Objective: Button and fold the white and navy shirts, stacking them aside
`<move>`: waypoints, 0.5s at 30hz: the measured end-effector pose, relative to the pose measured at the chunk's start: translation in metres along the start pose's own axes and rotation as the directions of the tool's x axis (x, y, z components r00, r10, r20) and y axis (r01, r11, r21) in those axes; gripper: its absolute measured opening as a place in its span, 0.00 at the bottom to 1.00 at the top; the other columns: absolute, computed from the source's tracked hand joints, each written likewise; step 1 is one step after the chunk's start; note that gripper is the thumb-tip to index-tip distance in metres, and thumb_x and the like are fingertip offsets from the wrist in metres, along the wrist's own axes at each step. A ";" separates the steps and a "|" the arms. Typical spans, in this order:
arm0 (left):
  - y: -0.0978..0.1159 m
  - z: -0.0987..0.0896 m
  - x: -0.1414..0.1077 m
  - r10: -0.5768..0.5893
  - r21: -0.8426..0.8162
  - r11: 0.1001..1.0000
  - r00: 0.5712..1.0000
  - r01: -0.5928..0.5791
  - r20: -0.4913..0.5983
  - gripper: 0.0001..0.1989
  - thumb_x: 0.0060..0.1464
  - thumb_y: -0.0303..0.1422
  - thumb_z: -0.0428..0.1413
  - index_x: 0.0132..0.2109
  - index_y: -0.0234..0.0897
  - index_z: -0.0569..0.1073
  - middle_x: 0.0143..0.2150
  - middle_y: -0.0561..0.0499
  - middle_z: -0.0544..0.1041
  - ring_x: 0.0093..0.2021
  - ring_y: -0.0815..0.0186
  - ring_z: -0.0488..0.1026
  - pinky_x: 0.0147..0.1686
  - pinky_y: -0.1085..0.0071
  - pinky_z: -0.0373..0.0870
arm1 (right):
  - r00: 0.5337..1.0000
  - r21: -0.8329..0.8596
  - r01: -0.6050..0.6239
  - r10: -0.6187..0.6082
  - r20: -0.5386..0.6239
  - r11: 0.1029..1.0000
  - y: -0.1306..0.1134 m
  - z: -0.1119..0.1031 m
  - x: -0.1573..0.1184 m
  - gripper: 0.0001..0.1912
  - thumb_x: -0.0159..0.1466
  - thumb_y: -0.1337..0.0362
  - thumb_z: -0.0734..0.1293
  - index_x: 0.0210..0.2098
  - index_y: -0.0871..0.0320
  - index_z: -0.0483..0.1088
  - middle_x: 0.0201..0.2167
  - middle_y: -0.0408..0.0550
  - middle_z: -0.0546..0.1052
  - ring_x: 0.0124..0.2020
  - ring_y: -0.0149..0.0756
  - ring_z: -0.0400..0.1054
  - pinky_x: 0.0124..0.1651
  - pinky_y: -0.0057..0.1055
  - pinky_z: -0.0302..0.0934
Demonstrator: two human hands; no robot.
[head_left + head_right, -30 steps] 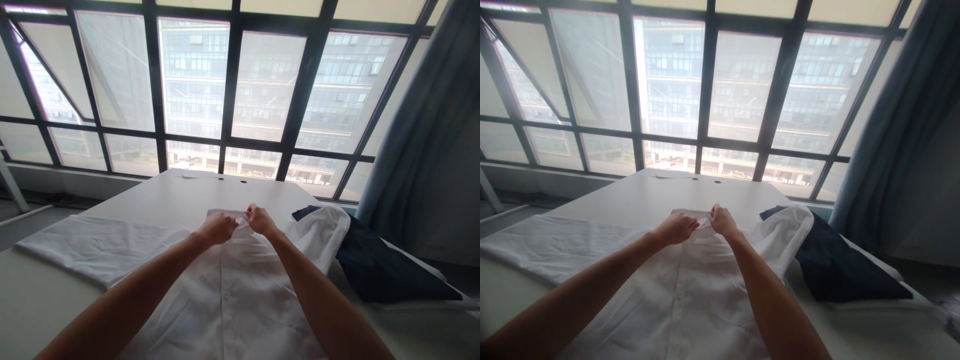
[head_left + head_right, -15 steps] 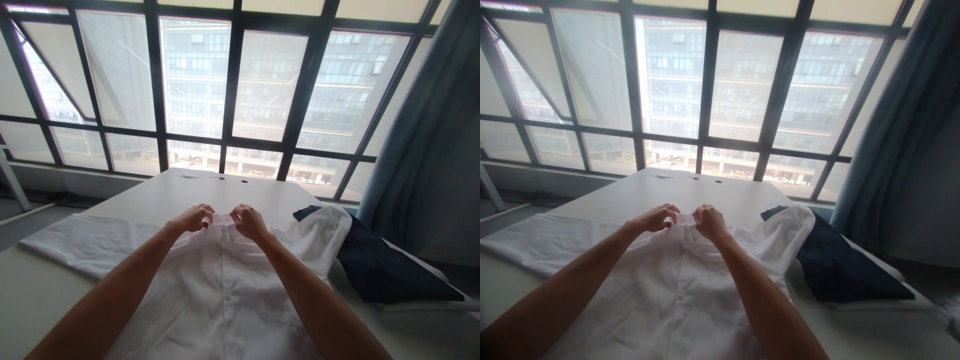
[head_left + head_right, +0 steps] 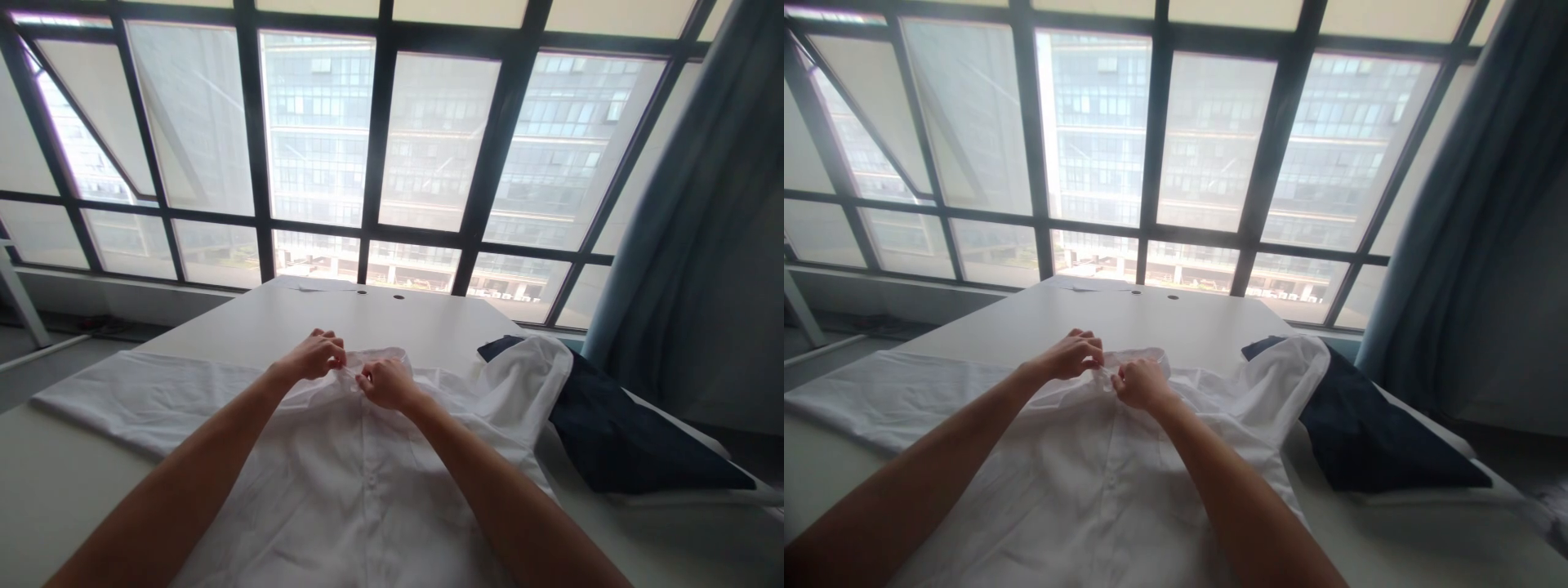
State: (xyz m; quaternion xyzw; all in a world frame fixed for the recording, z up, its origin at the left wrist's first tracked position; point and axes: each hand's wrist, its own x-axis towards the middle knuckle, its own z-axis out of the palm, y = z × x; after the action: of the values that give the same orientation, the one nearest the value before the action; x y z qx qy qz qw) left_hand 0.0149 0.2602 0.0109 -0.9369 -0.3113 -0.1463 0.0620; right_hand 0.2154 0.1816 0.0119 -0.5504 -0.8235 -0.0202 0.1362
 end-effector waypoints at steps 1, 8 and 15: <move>0.002 -0.002 0.001 0.003 0.010 1.000 0.999 -0.003 -0.039 0.10 0.62 0.33 0.52 0.36 0.40 0.78 0.40 0.48 0.78 0.43 0.60 0.71 0.51 0.61 0.60 | 1.000 -0.003 -0.006 0.006 -0.009 1.000 -0.001 -0.001 0.000 0.22 0.68 0.50 0.59 0.34 0.56 0.79 0.35 0.52 0.81 0.37 0.40 0.73 0.44 0.32 0.58; 0.011 -0.021 0.007 0.025 0.036 0.999 0.969 -0.017 -0.246 0.10 0.64 0.30 0.47 0.39 0.37 0.72 0.42 0.46 0.78 0.46 0.58 0.71 0.53 0.55 0.61 | 0.998 -0.073 -0.045 0.041 -0.053 0.996 0.000 -0.009 0.002 0.17 0.66 0.55 0.62 0.36 0.58 0.78 0.35 0.54 0.81 0.36 0.41 0.73 0.43 0.33 0.58; 0.008 -0.010 0.012 -0.158 -0.436 0.900 0.932 0.000 -0.327 0.12 0.65 0.39 0.46 0.47 0.36 0.68 0.57 0.38 0.72 0.49 0.56 0.73 0.45 0.56 0.72 | 0.997 0.079 -0.003 0.009 -0.079 0.997 0.012 -0.022 0.004 0.13 0.66 0.64 0.60 0.36 0.57 0.77 0.32 0.49 0.79 0.31 0.35 0.71 0.34 0.27 0.54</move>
State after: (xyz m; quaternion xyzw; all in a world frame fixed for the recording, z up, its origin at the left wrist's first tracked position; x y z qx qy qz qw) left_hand 0.0269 0.2583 0.0238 -0.8719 -0.2934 -0.3800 -0.0964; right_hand 0.2294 0.1864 0.0328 -0.5457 -0.8160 -0.0091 0.1905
